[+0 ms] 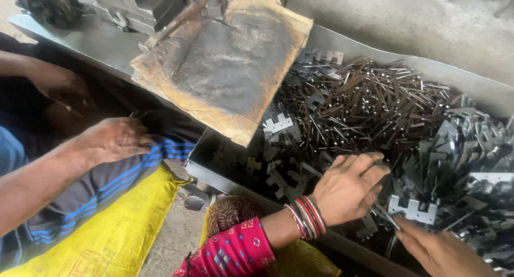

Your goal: The person sorts small metal brackets and pins from a mixed pile in a metal bin, separating them by hand into distinct groups. The person repeatedly picks up brackets, places them on a nearby surface, and continues to sift through the remaining pile.

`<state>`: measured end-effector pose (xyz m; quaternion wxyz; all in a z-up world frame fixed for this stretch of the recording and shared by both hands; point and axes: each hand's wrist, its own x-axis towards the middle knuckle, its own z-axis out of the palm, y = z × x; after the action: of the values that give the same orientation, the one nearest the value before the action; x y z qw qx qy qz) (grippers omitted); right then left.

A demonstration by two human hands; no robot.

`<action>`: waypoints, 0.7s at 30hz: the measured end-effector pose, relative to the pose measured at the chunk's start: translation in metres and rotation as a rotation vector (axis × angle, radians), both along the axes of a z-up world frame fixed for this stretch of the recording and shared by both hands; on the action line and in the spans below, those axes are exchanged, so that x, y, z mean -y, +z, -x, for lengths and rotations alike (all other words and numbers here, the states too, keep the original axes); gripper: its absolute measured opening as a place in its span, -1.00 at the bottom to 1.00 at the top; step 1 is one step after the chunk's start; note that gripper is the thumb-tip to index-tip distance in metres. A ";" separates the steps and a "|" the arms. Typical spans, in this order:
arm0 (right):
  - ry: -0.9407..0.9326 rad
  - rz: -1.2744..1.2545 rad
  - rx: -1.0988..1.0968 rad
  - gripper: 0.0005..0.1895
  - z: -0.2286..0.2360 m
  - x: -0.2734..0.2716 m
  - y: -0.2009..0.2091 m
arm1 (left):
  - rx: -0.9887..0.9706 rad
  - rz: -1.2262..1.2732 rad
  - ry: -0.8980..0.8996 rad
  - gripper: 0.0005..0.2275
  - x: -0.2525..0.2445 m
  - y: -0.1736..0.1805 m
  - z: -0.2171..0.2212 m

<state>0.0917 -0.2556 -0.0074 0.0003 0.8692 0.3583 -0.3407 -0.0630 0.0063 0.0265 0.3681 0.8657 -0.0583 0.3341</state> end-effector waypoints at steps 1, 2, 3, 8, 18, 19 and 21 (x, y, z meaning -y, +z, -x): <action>-0.008 0.044 0.087 -0.46 0.002 -0.001 0.001 | 0.002 -0.004 0.004 -0.60 0.004 -0.002 -0.001; -0.011 0.078 0.177 -0.44 0.000 -0.012 -0.003 | 0.009 -0.017 0.015 -0.58 0.004 -0.005 -0.001; -0.015 0.110 0.267 -0.40 -0.004 -0.025 -0.004 | 0.015 -0.031 0.025 -0.56 0.003 -0.008 -0.002; 0.301 -0.619 0.353 -0.80 -0.038 -0.172 -0.065 | 0.005 -0.133 0.202 -0.50 -0.024 -0.046 -0.029; 0.326 -0.015 0.591 -0.67 -0.061 -0.294 -0.144 | -0.366 -0.383 0.462 -0.53 -0.131 -0.190 -0.125; 0.353 -0.012 0.606 -0.69 -0.062 -0.278 -0.132 | -0.393 -0.379 0.388 -0.54 -0.120 -0.195 -0.130; 0.420 -0.024 0.620 -0.66 -0.057 -0.257 -0.102 | -0.482 -0.290 0.325 -0.61 -0.102 -0.194 -0.132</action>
<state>0.1491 0.0010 -0.1094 0.1685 0.8385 0.5158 -0.0494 0.0688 0.1083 -0.1678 0.1861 0.9612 0.1227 0.1623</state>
